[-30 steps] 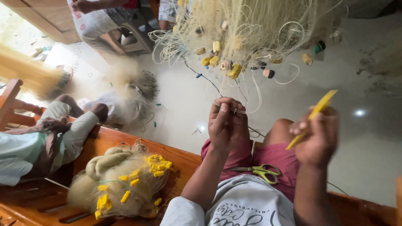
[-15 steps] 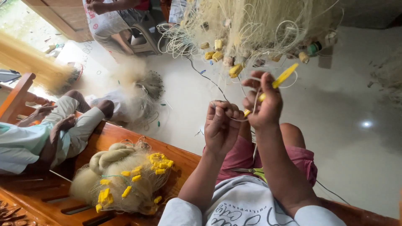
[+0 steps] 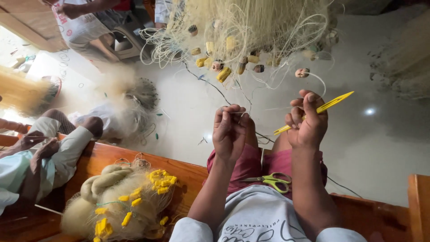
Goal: Repairing a fishing net by weaving nylon thread through the mesh using a yellow shuttle.
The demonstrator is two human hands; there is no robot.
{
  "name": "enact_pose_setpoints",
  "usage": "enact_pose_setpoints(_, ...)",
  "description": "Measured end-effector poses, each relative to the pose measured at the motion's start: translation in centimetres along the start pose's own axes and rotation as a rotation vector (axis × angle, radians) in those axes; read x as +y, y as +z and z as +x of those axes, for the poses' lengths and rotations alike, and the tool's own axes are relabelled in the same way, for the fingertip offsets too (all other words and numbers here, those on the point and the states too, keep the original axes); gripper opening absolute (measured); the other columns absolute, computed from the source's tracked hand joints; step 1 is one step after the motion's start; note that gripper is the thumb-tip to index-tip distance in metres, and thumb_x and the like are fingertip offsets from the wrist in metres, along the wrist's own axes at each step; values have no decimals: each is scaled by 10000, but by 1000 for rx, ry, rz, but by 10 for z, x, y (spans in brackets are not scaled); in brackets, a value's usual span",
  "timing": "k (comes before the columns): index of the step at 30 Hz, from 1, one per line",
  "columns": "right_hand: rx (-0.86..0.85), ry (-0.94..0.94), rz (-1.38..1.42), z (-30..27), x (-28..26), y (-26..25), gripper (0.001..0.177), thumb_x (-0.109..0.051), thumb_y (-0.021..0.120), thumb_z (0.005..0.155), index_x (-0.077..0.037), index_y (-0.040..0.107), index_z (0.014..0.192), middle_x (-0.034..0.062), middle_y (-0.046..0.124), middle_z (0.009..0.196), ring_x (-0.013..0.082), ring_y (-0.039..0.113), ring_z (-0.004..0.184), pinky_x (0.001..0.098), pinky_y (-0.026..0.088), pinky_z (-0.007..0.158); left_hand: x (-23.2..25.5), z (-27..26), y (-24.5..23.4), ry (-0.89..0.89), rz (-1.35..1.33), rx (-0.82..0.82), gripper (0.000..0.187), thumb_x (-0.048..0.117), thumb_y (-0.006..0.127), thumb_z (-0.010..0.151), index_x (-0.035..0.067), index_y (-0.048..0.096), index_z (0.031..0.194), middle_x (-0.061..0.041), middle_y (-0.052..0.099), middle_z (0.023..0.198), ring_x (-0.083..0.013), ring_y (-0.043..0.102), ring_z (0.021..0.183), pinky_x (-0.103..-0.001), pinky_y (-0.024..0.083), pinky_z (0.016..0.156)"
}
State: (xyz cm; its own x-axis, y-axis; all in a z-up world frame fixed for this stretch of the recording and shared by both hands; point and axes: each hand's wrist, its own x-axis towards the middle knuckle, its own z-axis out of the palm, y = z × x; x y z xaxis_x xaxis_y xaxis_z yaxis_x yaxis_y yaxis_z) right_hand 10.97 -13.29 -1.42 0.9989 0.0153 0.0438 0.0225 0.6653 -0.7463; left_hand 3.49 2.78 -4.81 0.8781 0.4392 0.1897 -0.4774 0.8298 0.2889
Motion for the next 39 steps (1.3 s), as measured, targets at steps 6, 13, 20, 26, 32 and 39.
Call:
enact_pose_setpoints(6, 34, 13, -3, -4, 5, -11, 87, -241, 600, 1025, -168, 627, 1064, 66, 707, 784, 37, 224, 370, 151, 212, 400, -7, -6, -9, -61, -49, 15, 133, 125, 486, 1050, 50, 560, 1132, -173, 647, 1080, -289, 657, 1073, -397, 548, 955)
enact_pose_setpoints(13, 44, 43, -38, -11, 7, -17, 115, -242, 599, 1027, -144, 631, 1077, 64, 694, 760, 36, 222, 366, 149, 217, 395, -7, -9, -4, -75, -86, 20, 99, 137, 490, 1038, 58, 540, 1070, -157, 602, 1082, -269, 622, 1054, -367, 511, 914)
enact_pose_setpoints(20, 30, 45, -59, -17, 9, -22, 92, -214, 594, 1027, -142, 634, 1069, 51, 694, 751, 27, 225, 365, 140, 225, 405, -14, -7, -14, -103, -114, -52, 125, 170, 516, 1021, 50, 551, 1022, -184, 643, 1190, -300, 622, 1158, -411, 499, 1013)
enact_pose_setpoints(26, 8, 21, -63, -19, 7, -29, 89, -199, 578, 1040, -135, 631, 1072, 54, 694, 766, 21, 229, 370, 139, 244, 406, -18, -8, 1, -66, -56, -22, 74, 108, 588, 971, 73, 537, 1011, -134, 638, 1068, -255, 639, 1049, -384, 506, 958)
enact_pose_setpoints(32, -15, -33, -81, -24, 0, -26, 88, -177, 574, 1035, -123, 628, 1077, 57, 679, 750, 17, 234, 372, 140, 252, 388, -16, 3, 33, -164, 95, -21, 311, -45, 669, 885, 58, 513, 1134, -58, 523, 828, -149, 587, 778, -277, 487, 779)
enact_pose_setpoints(39, -45, -135, -136, -28, 0, -21, 84, -90, 621, 991, -63, 618, 1070, 149, 685, 802, 25, 269, 377, 168, 296, 390, -22, 5, 23, -114, 266, 46, 140, 17, 683, 909, -26, 648, 1038, -135, 595, 827, -191, 604, 765, -296, 502, 750)
